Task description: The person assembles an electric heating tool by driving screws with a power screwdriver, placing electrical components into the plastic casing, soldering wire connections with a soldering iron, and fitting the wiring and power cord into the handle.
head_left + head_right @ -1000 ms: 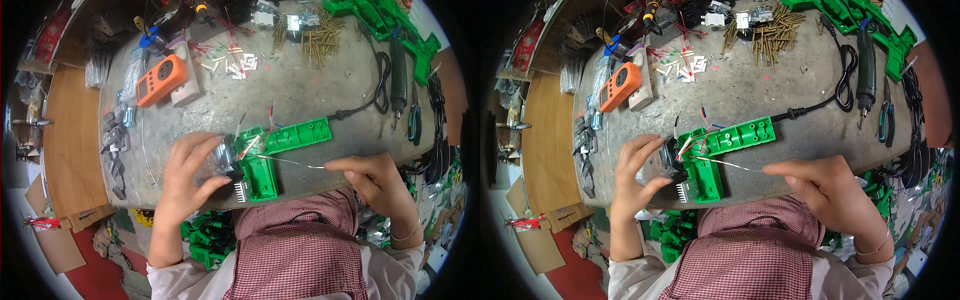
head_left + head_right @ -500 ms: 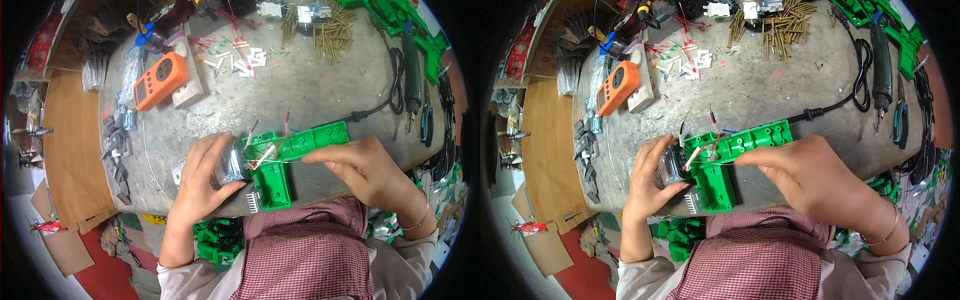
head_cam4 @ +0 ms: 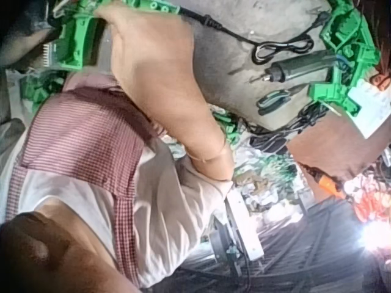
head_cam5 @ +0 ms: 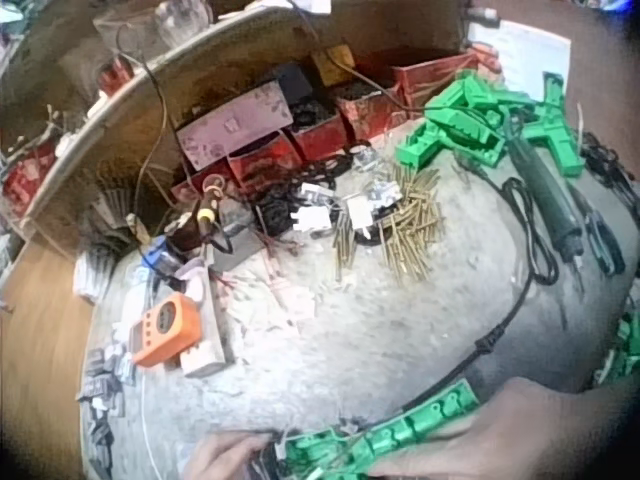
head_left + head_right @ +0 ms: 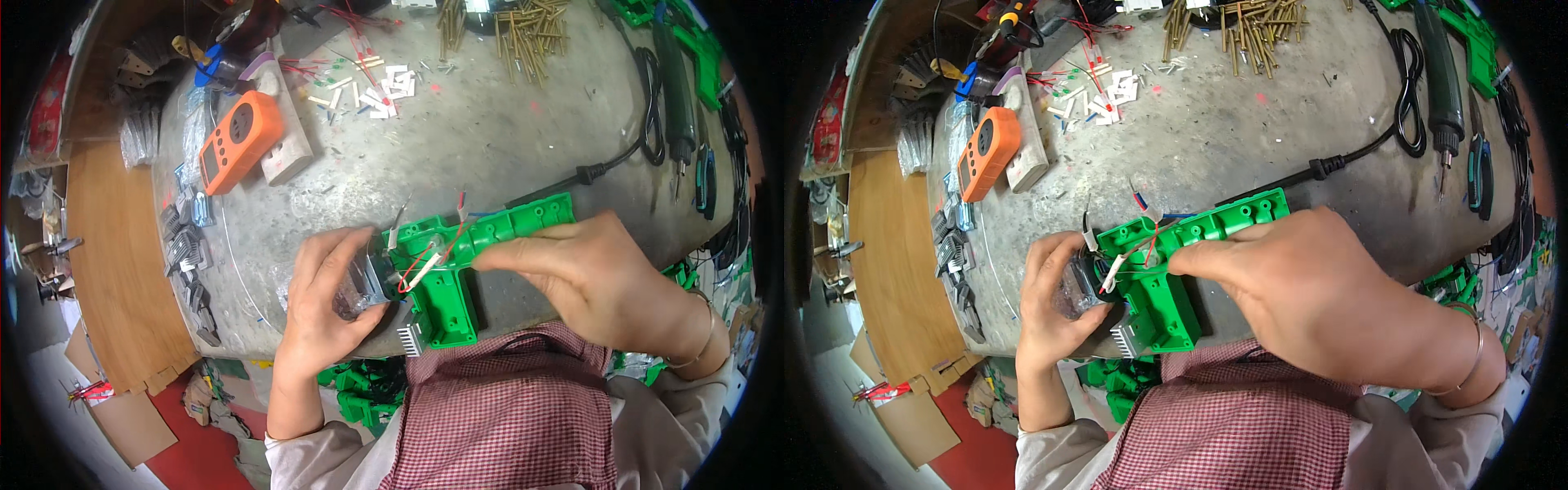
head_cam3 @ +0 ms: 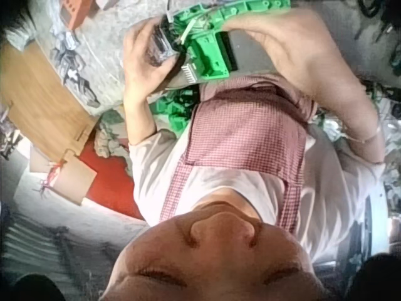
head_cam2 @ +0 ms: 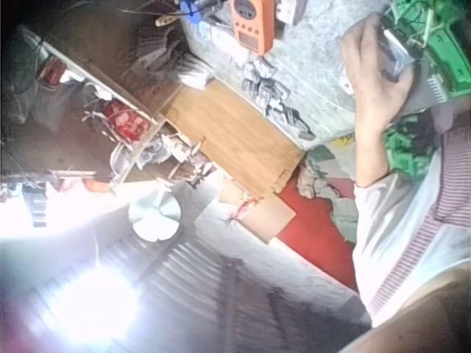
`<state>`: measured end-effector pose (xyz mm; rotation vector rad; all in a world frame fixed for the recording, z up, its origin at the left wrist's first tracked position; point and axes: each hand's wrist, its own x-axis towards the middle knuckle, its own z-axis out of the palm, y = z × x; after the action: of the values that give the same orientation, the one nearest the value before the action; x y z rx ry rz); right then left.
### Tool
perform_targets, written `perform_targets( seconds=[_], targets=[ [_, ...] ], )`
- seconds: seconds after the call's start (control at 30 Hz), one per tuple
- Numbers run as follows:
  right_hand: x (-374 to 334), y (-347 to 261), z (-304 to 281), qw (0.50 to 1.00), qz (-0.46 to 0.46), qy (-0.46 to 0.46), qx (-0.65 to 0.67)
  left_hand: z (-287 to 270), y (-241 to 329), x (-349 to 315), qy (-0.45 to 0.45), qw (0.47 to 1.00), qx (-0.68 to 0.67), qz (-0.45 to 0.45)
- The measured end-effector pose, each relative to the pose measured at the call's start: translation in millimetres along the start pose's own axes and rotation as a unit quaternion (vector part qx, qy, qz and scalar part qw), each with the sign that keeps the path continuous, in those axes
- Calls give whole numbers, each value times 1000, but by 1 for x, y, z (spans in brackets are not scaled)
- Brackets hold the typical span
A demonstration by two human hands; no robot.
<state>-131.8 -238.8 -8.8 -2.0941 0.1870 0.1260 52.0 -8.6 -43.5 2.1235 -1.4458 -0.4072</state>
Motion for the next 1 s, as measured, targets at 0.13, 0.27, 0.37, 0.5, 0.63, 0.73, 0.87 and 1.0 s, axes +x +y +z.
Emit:
perform_targets(
  seconds=[0.13, 0.27, 0.37, 0.5, 0.63, 0.73, 0.87, 1.0],
  targets=[
    [-5, -3, 16, 999, -11, 52, -10, 0, 5, 3, 22, 1000, -19, 2],
    [-4, 0, 31, 994, -42, 103, -21, 2, 3, 5, 15, 1000, -15, 1],
    [4, 8, 47, 982, -99, 142, -79, 5, 3, 5, 21, 1000, -21, -1],
    [4, 4, 53, 988, -93, 56, -106, 6, 1, 5, 31, 999, -17, -10],
    [5, 0, 46, 980, -85, 1, -182, 6, 0, 3, 42, 999, -25, 12],
    [8, -5, 42, 958, -79, -49, -271, 7, -4, 5, 46, 992, 26, 115],
    [10, -5, 46, 953, -41, -71, -292, -2, 9, 17, 0, 978, 146, 148],
    [12, -2, 47, 966, -50, -40, -251, 0, 15, 20, -8, 976, 167, 139]
  ],
)
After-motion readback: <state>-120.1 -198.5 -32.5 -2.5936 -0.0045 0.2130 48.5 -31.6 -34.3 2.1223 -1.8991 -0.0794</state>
